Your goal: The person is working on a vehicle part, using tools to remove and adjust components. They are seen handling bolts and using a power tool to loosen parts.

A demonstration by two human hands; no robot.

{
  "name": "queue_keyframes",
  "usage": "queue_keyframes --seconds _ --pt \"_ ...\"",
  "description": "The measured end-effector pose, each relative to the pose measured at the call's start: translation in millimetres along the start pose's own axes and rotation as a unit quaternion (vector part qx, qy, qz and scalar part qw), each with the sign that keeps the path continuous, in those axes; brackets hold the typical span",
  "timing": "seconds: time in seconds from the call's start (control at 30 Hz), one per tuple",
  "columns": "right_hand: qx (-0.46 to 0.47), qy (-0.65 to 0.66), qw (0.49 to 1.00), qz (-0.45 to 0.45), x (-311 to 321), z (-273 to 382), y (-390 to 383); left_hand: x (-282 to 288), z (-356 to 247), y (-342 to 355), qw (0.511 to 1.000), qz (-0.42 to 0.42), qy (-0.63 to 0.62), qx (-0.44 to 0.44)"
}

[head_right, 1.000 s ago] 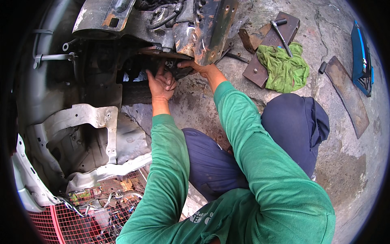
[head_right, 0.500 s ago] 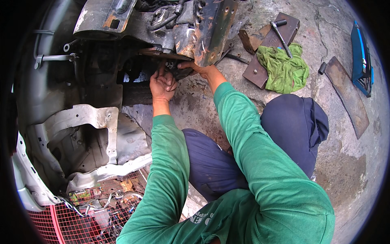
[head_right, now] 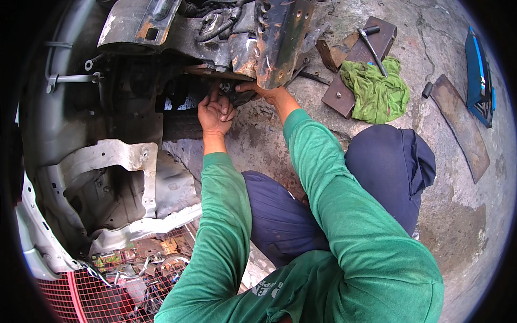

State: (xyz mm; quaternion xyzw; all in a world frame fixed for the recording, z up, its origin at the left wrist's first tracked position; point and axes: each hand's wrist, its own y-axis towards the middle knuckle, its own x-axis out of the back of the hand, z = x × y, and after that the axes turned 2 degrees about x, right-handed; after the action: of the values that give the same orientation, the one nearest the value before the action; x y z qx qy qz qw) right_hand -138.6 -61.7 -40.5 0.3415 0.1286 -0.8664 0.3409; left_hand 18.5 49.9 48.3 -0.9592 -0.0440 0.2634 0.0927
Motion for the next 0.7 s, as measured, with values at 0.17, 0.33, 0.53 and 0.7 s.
queue_keyframes --seconds 0.17,0.33,0.53,0.7 --pt "0.001 -0.004 1.000 0.001 -0.2 -0.6 -0.6 2.3 0.1 -0.8 1.000 0.010 -0.006 -0.001" --pt "0.006 -0.004 1.000 -0.002 1.0 -3.0 0.7 0.0 1.0 -0.7 1.000 0.020 -0.016 -0.002" --pt "0.009 -0.003 1.000 0.001 1.2 -4.8 1.8 -1.8 1.7 -1.3 1.000 0.009 -0.012 -0.009" --pt "0.017 -0.019 1.000 -0.015 2.0 -4.9 3.9 -4.6 1.9 -0.5 1.000 -0.007 -0.017 -0.003"
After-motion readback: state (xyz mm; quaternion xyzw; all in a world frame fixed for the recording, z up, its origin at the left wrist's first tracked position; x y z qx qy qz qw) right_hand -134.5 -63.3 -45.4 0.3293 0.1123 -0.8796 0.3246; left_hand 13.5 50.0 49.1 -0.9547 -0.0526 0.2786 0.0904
